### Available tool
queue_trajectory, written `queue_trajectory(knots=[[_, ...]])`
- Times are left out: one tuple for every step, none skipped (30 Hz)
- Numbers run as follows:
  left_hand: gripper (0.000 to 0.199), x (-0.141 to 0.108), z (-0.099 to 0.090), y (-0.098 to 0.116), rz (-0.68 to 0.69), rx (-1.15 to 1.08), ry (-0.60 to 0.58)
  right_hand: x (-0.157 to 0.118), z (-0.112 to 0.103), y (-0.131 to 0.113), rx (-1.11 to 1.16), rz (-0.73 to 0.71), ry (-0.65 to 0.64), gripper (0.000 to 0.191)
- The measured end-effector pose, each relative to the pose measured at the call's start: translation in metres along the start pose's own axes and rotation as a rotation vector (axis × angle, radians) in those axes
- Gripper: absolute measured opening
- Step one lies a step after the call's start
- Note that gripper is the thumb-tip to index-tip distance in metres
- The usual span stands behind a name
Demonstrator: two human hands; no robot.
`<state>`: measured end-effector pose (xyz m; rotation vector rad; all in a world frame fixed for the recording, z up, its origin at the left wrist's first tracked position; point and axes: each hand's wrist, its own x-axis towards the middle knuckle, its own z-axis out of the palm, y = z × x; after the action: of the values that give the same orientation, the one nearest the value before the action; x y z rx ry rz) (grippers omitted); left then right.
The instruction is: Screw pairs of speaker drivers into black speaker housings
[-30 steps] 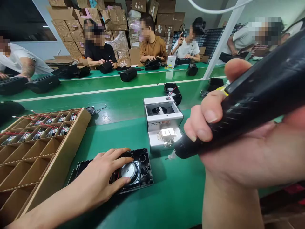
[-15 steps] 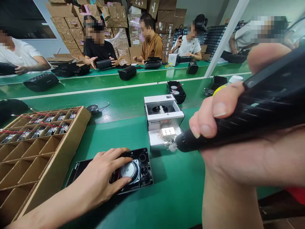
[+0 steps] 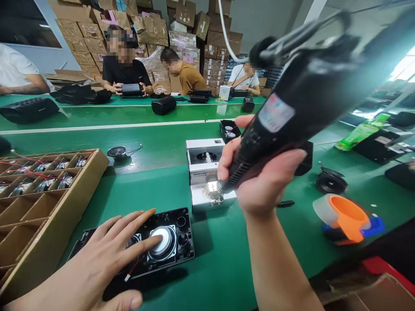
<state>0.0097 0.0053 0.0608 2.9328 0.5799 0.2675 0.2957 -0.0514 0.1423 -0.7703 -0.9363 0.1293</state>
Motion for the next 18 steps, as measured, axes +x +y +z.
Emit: queue_trajectory(knots=[[0.071,-0.003,0.003,0.001,-0.007,0.026,0.015,-0.001,0.001,0.005,0.019,0.021,-0.027,0.063],[0.074,-0.004,0.005,0.002,-0.013,0.051,0.021,-0.002,0.000,0.009,0.033,0.043,-0.040,0.062],[0.077,-0.004,0.007,0.002,-0.013,0.074,0.017,-0.003,-0.001,0.013,0.040,0.062,-0.049,0.062],[0.079,-0.003,0.009,0.002,-0.013,0.092,0.014,-0.003,-0.002,0.016,0.039,0.078,-0.055,0.063],[0.080,-0.002,0.009,0.001,-0.010,0.103,0.014,-0.003,-0.004,0.018,0.034,0.083,-0.057,0.064],[0.080,0.000,0.009,0.001,-0.003,0.107,0.014,-0.004,-0.005,0.019,0.031,0.085,-0.059,0.065],[0.079,0.001,0.009,0.000,0.005,0.105,0.014,-0.005,-0.006,0.019,0.027,0.083,-0.051,0.066],[0.077,0.001,0.008,0.000,0.012,0.100,0.013,-0.005,-0.007,0.019,0.021,0.081,-0.045,0.067],[0.076,0.001,0.008,0.000,0.017,0.096,0.013,-0.006,-0.007,0.019,0.013,0.081,-0.036,0.068],[0.076,0.000,0.008,0.000,0.022,0.093,0.010,-0.008,-0.007,0.018,0.005,0.082,-0.027,0.068],[0.076,-0.001,0.008,0.001,0.027,0.088,0.005,-0.009,-0.007,0.016,-0.005,0.088,-0.022,0.068],[0.077,-0.002,0.008,0.001,0.033,0.082,-0.001,-0.011,-0.007,0.014,-0.015,0.096,-0.022,0.069],[0.078,-0.002,0.008,0.002,0.039,0.075,-0.007,-0.013,-0.006,0.011,-0.021,0.100,-0.025,0.070],[0.079,-0.002,0.007,0.003,0.043,0.068,-0.015,-0.014,-0.006,0.007,-0.025,0.105,-0.031,0.071],[0.079,-0.002,0.006,0.003,0.043,0.060,-0.024,-0.016,-0.007,0.003,-0.023,0.108,-0.031,0.070],[0.077,-0.001,0.005,0.003,0.048,0.048,-0.042,-0.016,-0.008,-0.003,-0.014,0.115,-0.033,0.069],[0.074,0.000,0.003,0.003,0.058,0.031,-0.061,-0.016,-0.009,-0.009,-0.011,0.137,-0.039,0.066],[0.071,0.001,0.000,0.002,0.070,0.012,-0.085,-0.015,-0.011,-0.016,-0.013,0.176,-0.051,0.063]])
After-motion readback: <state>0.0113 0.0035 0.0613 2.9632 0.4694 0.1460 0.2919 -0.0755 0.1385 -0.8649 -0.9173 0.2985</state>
